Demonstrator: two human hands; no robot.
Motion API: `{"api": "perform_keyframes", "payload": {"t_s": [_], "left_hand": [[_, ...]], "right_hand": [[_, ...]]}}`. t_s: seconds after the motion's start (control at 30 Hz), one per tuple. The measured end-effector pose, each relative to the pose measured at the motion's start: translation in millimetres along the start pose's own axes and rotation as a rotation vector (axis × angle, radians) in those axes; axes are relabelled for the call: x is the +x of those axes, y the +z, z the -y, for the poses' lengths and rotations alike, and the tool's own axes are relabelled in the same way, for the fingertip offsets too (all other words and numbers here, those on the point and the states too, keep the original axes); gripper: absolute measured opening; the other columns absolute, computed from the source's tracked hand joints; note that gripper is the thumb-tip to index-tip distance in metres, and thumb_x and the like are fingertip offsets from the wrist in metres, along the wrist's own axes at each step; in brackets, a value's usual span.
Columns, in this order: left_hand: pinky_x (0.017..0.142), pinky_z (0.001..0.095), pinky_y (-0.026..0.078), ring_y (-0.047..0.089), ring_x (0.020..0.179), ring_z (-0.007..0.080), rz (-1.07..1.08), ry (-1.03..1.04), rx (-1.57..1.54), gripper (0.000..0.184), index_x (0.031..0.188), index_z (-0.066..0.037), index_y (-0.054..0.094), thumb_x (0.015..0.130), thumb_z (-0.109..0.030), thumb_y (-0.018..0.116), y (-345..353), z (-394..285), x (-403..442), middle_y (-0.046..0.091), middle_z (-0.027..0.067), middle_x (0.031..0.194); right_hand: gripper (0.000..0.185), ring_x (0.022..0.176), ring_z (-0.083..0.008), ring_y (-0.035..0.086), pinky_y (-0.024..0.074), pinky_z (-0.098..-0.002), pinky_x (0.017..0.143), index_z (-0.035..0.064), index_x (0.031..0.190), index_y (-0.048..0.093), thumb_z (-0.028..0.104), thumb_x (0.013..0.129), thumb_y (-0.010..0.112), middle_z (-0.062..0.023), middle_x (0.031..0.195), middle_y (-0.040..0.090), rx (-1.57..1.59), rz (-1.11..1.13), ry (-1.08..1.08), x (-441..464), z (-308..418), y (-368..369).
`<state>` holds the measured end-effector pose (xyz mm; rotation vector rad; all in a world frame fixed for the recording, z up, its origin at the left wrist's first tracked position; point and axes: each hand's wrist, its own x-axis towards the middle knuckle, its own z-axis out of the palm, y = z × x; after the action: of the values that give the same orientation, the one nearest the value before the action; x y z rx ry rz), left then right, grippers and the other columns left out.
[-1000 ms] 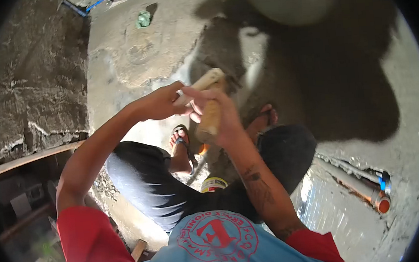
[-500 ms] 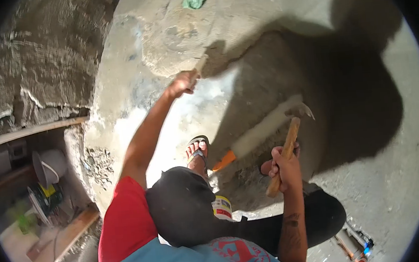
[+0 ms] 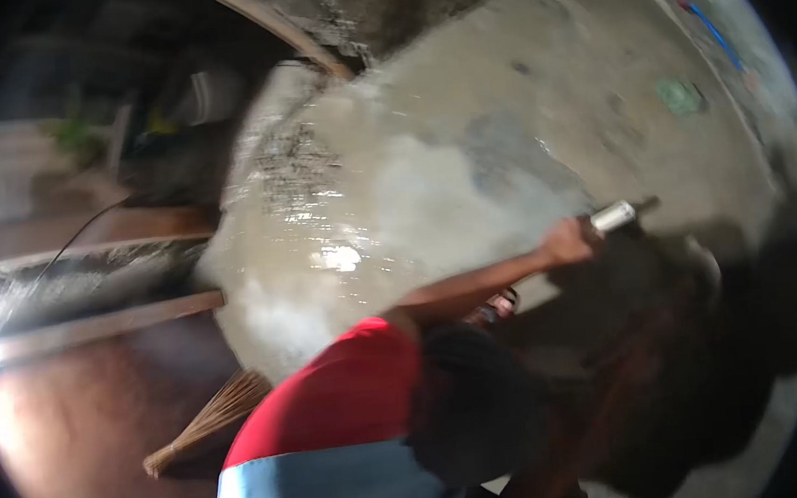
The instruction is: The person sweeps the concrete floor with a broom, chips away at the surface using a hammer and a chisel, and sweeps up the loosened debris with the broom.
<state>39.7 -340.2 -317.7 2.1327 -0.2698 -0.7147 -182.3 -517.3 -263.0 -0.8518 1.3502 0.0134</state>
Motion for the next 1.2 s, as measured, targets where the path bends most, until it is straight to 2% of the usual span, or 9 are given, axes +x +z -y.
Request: {"api": "perform_keyframes", "payload": {"t_s": [0.03,0.1,0.13,0.23,0.47,0.63,0.83,0.9,1.2], "left_hand": [[0.076,0.0483,0.051,0.067,0.088,0.0386,0.169,-0.031,-0.059,0.052,0.112,-0.001,0.061,0.086,-0.046,0.063,-12.8,-10.7,-0.5,0.068,0.0254,0.092],[0.071,0.0504,0.051,0.066,0.082,0.0428,0.140,-0.005,0.015,0.049,0.107,0.000,0.059,0.093,-0.047,0.056,-3.5,-7.8,4.0,0.066,0.0258,0.083],[0.069,0.0525,0.050,0.064,0.081,0.0458,0.117,0.013,-0.001,0.046,0.103,-0.001,0.058,0.095,-0.046,0.053,-9.2,-16.4,-2.6,0.066,0.0254,0.080],[0.068,0.0551,0.048,0.063,0.079,0.0473,0.067,0.040,0.083,0.041,0.105,-0.008,0.056,0.096,-0.047,0.052,-1.6,-9.2,-12.2,0.065,0.0247,0.077],[0.061,0.0523,0.049,0.064,0.073,0.0437,0.096,0.102,0.212,0.033,0.108,-0.007,0.049,0.098,-0.039,0.046,9.6,-0.2,-15.2,0.067,0.0220,0.083],[0.058,0.0538,0.050,0.064,0.067,0.0427,-0.029,0.347,0.291,0.031,0.106,-0.008,0.049,0.097,-0.038,0.050,45.2,25.3,8.4,0.066,0.0204,0.073],[0.056,0.0540,0.050,0.063,0.064,0.0432,-0.010,0.298,0.248,0.032,0.100,-0.004,0.048,0.096,-0.035,0.052,41.1,36.2,27.7,0.063,0.0200,0.069],[0.067,0.0551,0.050,0.064,0.076,0.0464,0.079,0.191,0.237,0.043,0.119,-0.010,0.052,0.097,-0.046,0.047,35.7,34.0,29.1,0.066,0.0238,0.078],[0.071,0.0539,0.051,0.065,0.080,0.0447,0.083,0.106,0.218,0.047,0.120,-0.011,0.054,0.098,-0.050,0.042,33.3,28.8,31.6,0.067,0.0228,0.080]], "right_hand": [[0.062,0.077,-0.0252,0.060,0.0543,-0.0448,0.069,0.0080,0.129,0.050,0.061,0.096,0.044,-0.0098,0.087,0.056,0.122,0.465,0.144,-2.1,15.6,7.1],[0.058,0.051,-0.0166,0.050,0.0458,-0.0319,0.045,0.0137,0.115,0.056,0.066,0.094,0.043,-0.0025,0.065,0.052,0.085,0.129,-0.218,-34.3,3.3,68.5],[0.054,0.047,-0.0118,0.043,0.0337,-0.0269,0.041,0.0146,0.102,0.056,0.065,0.096,0.040,0.0009,0.062,0.048,-0.014,-0.084,-0.310,-50.6,5.4,89.2],[0.056,0.048,-0.0115,0.044,0.0338,-0.0267,0.042,0.0086,0.099,0.056,0.060,0.100,0.032,0.0003,0.061,0.047,-0.031,0.031,-0.328,-63.1,2.6,88.6],[0.054,0.045,-0.0108,0.039,0.0311,-0.0266,0.043,0.0075,0.097,0.053,0.056,0.102,0.029,-0.0006,0.058,0.044,-0.071,0.129,-0.289,-54.9,-13.7,98.4],[0.054,0.045,-0.0108,0.039,0.0315,-0.0264,0.043,0.0070,0.095,0.052,0.056,0.102,0.030,-0.0007,0.058,0.043,-0.050,0.099,-0.212,-42.9,-22.7,97.1],[0.055,0.044,-0.0106,0.039,0.0306,-0.0275,0.041,0.0077,0.091,0.052,0.059,0.101,0.032,-0.0002,0.057,0.043,-0.091,0.056,-0.260,-26.8,-6.9,100.8],[0.054,0.042,-0.0106,0.038,0.0305,-0.0275,0.040,0.0083,0.089,0.052,0.058,0.100,0.034,0.0001,0.057,0.042,-0.066,0.045,-0.268,-25.0,-1.6,108.0],[0.062,0.042,-0.0129,0.037,0.0297,-0.0279,0.041,0.0103,0.079,0.047,0.069,0.096,0.033,-0.0005,0.054,0.038,-0.124,0.012,-0.127,16.3,-8.8,140.1]]}}
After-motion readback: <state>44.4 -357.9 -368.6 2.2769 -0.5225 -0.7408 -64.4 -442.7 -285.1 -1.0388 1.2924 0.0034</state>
